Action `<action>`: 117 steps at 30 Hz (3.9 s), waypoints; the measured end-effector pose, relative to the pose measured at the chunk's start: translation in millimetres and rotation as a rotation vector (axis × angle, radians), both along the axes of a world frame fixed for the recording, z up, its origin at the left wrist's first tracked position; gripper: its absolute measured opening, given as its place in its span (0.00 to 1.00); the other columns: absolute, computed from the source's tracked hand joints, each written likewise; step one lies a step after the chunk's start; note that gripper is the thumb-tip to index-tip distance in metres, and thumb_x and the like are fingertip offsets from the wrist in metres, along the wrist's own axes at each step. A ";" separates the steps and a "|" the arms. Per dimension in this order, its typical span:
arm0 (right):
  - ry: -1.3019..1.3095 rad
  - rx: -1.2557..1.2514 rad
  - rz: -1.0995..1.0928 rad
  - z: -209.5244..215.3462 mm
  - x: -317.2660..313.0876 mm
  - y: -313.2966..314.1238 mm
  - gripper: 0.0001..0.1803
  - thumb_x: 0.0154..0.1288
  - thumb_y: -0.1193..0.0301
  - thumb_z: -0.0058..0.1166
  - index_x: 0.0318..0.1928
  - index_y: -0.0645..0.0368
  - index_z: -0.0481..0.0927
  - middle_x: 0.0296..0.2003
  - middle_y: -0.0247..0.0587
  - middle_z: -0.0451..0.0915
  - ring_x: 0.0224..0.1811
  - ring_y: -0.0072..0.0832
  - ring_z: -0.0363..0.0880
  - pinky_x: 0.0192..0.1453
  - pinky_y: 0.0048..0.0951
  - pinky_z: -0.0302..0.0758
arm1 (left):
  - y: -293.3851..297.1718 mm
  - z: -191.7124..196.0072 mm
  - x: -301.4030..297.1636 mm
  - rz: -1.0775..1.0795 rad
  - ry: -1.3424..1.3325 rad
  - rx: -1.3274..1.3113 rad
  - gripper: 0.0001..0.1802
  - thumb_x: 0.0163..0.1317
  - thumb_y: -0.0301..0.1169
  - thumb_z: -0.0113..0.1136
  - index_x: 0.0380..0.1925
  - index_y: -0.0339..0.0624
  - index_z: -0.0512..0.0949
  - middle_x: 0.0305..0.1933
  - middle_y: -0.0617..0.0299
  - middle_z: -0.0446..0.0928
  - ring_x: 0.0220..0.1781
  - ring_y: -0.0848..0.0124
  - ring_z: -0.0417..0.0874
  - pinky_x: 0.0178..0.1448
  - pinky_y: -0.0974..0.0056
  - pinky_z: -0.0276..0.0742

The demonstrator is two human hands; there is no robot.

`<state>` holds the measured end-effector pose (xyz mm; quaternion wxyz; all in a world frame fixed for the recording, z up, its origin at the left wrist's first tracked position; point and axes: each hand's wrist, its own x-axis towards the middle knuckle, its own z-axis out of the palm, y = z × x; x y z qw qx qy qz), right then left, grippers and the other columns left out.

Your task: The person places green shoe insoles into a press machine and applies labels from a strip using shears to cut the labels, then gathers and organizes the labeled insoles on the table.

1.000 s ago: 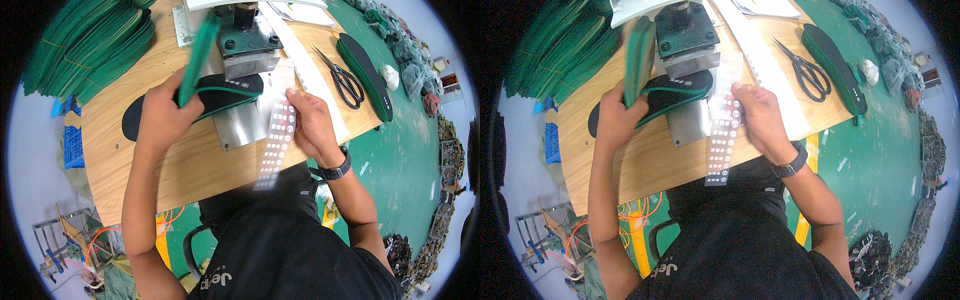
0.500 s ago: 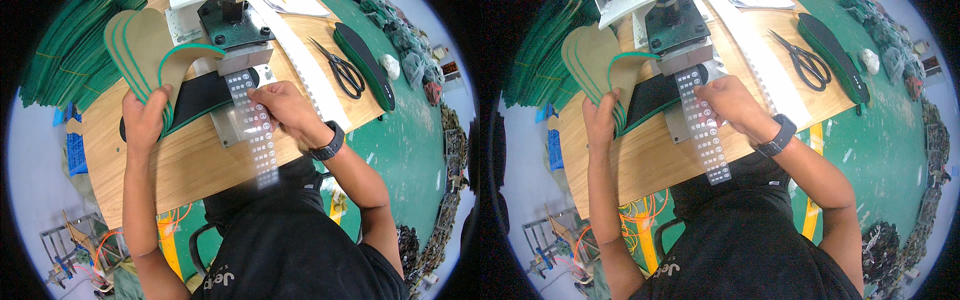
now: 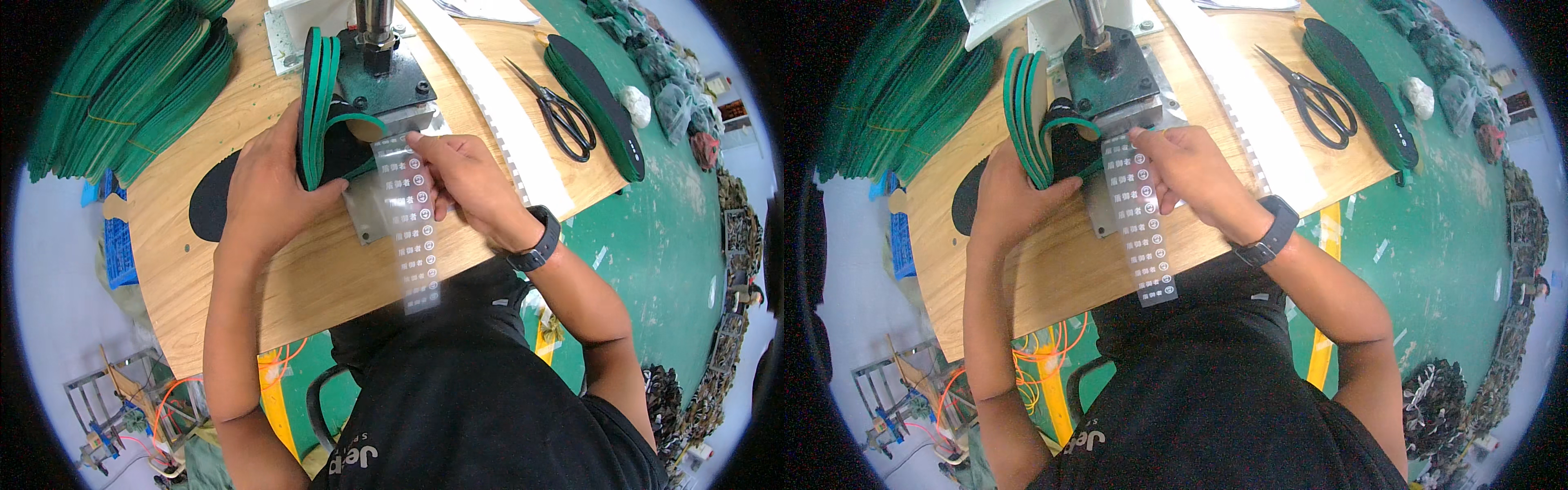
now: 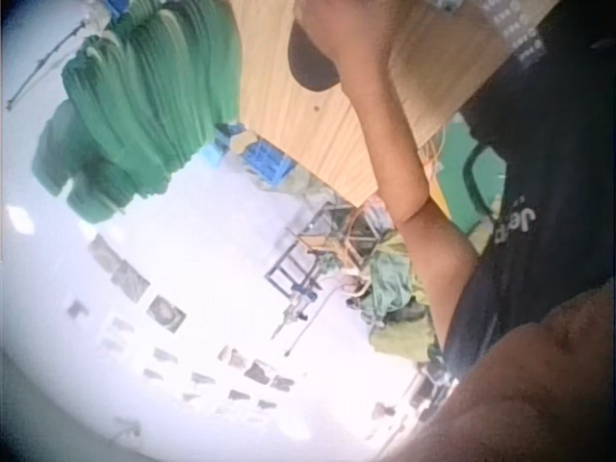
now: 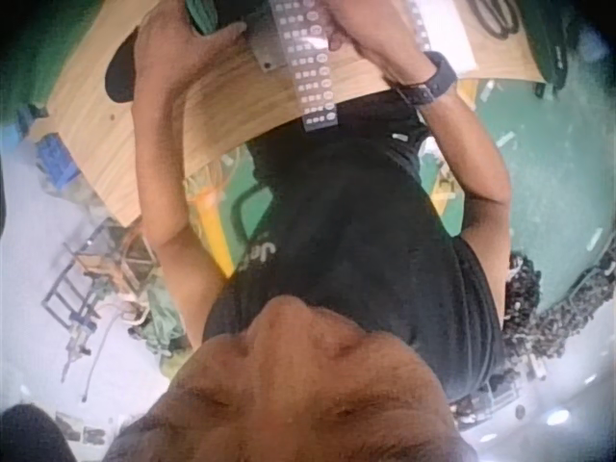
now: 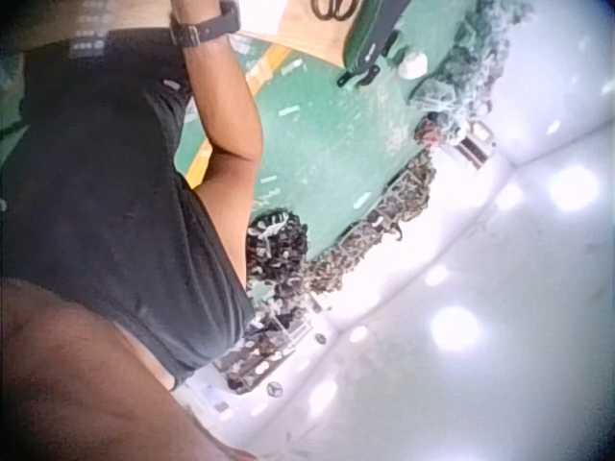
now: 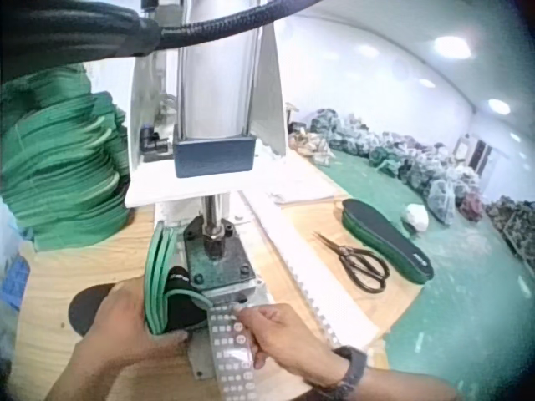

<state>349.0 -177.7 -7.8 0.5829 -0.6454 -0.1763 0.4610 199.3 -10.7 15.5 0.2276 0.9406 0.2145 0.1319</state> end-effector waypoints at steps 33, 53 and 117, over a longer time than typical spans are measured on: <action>-0.202 -0.149 0.107 3.4 4.5 5.0 0.19 0.67 0.60 0.54 0.24 0.60 0.78 0.13 0.32 0.75 0.11 0.14 0.70 0.14 0.15 0.64 | 5.8 -8.9 -13.6 0.251 -0.371 -0.462 0.20 0.50 0.29 0.62 0.45 0.36 0.78 0.34 0.61 0.79 0.35 0.73 0.77 0.43 0.69 0.72; -0.103 0.007 -0.014 -0.7 1.6 -15.0 0.13 0.68 0.67 0.51 0.29 0.63 0.78 0.21 0.35 0.78 0.18 0.16 0.74 0.20 0.15 0.69 | 9.3 -2.1 -13.4 0.153 -0.401 -0.421 0.16 0.50 0.27 0.59 0.40 0.37 0.78 0.29 0.61 0.80 0.31 0.70 0.78 0.40 0.66 0.73; -0.237 -0.185 0.167 4.0 3.8 5.6 0.19 0.69 0.64 0.51 0.21 0.61 0.75 0.13 0.32 0.74 0.09 0.17 0.72 0.12 0.16 0.62 | -0.8 -3.9 -15.3 0.271 -0.339 -0.320 0.27 0.44 0.33 0.68 0.46 0.35 0.76 0.36 0.53 0.80 0.37 0.66 0.79 0.46 0.64 0.74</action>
